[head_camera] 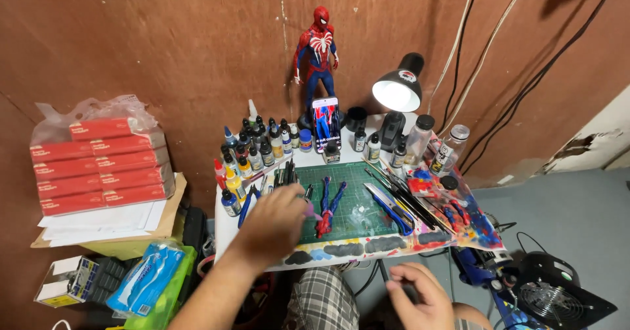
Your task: Sanding and refining the surface of a plastic action figure using sanding sticks and hobby tools at a workbench.
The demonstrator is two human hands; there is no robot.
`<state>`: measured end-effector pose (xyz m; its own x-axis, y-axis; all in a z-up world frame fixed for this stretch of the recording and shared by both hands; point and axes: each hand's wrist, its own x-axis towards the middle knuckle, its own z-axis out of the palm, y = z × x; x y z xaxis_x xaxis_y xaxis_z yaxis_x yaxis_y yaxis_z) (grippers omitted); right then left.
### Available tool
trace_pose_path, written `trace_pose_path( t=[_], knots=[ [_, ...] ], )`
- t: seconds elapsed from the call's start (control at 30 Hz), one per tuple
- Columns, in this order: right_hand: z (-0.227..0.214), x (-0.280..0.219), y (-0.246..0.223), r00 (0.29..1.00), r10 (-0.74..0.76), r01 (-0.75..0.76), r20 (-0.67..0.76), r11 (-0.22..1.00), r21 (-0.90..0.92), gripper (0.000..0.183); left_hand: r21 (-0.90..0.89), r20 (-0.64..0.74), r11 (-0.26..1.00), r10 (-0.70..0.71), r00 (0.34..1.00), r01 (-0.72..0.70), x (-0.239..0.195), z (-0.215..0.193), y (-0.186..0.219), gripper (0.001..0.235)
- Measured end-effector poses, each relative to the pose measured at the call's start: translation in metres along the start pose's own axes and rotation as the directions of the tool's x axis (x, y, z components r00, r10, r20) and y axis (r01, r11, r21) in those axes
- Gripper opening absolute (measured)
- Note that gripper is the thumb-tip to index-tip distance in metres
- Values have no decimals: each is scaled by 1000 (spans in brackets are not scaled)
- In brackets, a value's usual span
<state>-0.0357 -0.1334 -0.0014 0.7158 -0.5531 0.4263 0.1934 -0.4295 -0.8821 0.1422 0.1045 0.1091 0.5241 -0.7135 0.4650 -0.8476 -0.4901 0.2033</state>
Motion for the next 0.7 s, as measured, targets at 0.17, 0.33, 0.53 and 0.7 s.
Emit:
trace_pose_path(
  t=[0.17, 0.33, 0.53, 0.7],
  knots=[
    [19, 9, -49, 983, -68, 89, 170, 989, -117, 33, -66, 272, 995, -48, 961, 68, -9, -15, 64, 19],
    [26, 3, -48, 868, -392, 423, 305, 905, -39, 18, -61, 27, 975, 215, 976, -213, -49, 24, 74, 11],
    [18, -33, -30, 942, -35, 35, 333, 999, 8, 16, -85, -201, 970, 207, 958, -227, -79, 53, 88, 17],
    [5, -49, 0, 928, 72, -42, 365, 995, -90, 13, -77, -236, 989, 108, 966, -129, -96, 86, 93, 20]
  ],
)
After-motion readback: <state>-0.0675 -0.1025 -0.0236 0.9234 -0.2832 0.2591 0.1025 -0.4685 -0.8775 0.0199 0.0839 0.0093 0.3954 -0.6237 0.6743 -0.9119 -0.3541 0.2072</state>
